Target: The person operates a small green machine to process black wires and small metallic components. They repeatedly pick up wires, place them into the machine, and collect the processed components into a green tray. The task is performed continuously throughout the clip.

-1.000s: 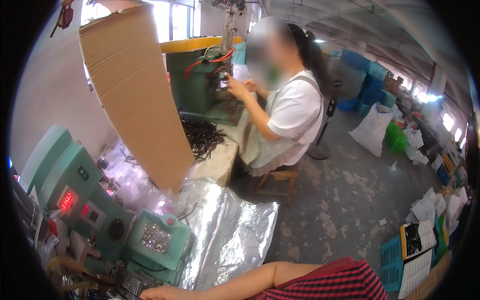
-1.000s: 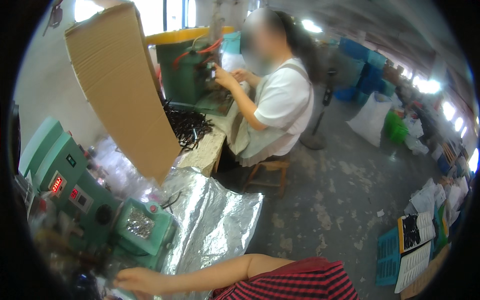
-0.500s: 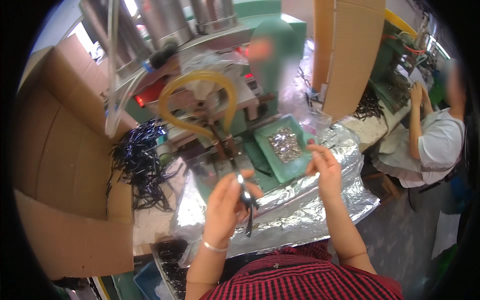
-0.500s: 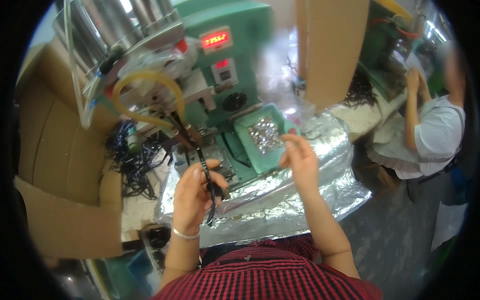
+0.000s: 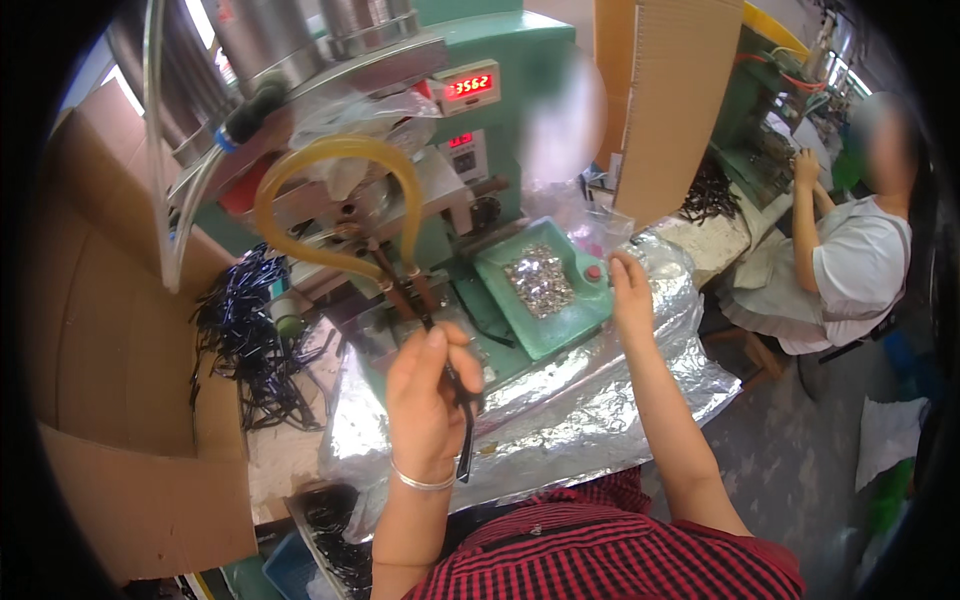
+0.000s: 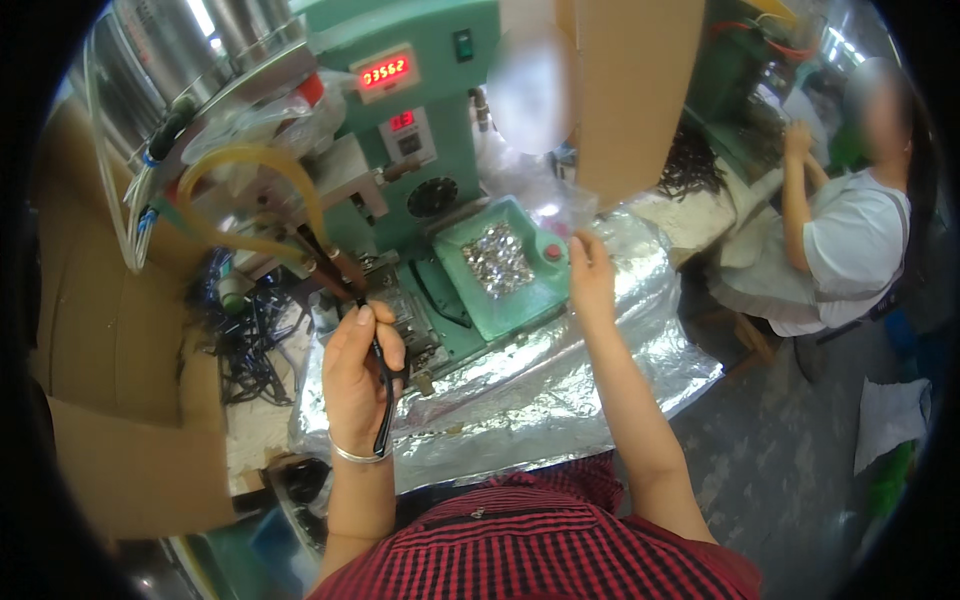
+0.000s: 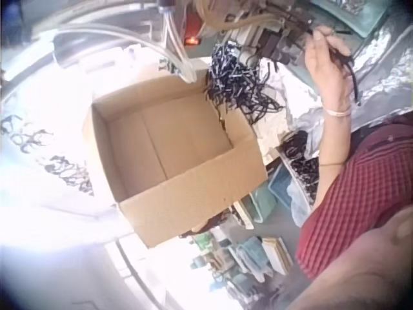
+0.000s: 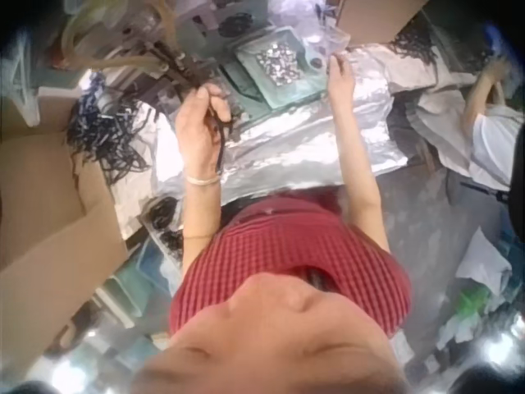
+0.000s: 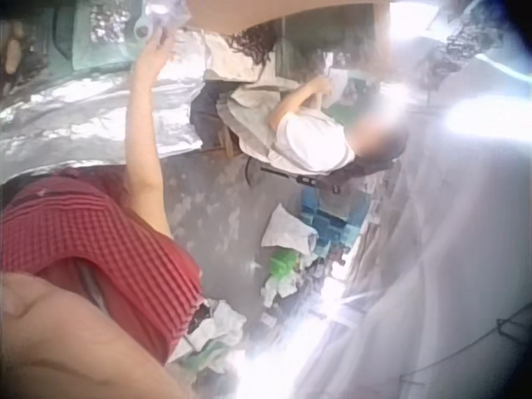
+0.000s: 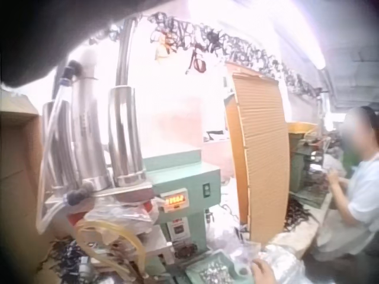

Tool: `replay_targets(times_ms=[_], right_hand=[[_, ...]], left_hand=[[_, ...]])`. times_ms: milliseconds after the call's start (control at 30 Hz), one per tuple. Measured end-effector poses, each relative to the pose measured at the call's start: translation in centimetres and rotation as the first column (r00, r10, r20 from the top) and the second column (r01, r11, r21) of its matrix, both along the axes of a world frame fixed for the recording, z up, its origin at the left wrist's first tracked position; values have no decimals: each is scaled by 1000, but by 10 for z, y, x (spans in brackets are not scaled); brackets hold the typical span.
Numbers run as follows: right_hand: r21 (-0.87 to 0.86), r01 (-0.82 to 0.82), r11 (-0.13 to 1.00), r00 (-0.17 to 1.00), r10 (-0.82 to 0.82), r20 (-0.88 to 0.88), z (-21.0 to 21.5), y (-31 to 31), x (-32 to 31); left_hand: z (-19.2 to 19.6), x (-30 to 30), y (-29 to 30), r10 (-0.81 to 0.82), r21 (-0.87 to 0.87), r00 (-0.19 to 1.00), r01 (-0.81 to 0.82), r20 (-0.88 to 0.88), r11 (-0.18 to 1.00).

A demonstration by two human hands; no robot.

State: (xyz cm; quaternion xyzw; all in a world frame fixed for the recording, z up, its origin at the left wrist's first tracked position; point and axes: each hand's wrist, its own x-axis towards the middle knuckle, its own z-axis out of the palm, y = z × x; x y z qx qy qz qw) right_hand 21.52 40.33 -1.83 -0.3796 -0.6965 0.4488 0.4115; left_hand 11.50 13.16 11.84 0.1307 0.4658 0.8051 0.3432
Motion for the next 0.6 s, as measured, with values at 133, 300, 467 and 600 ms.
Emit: replay_targets(times_ms=[133, 300, 467, 600], right_hand=[[-33, -42, 999, 996, 44, 79, -10, 3, -1], [383, 4, 924, 988, -63, 142, -48, 13, -10], [-45, -71, 996, 993, 75, 90, -5, -12, -20], [-80, -28, 996, 999, 31, 41, 6, -12, -3]], left_hand=[[1, 3, 8, 33, -46, 999, -34, -41, 998], [-12, 3, 11, 130, -52, 976, -141, -173, 989], [-8, -1, -2, 110, -117, 993, -114, -43, 987], [3, 9, 11, 41, -150, 998, -48, -52, 987]])
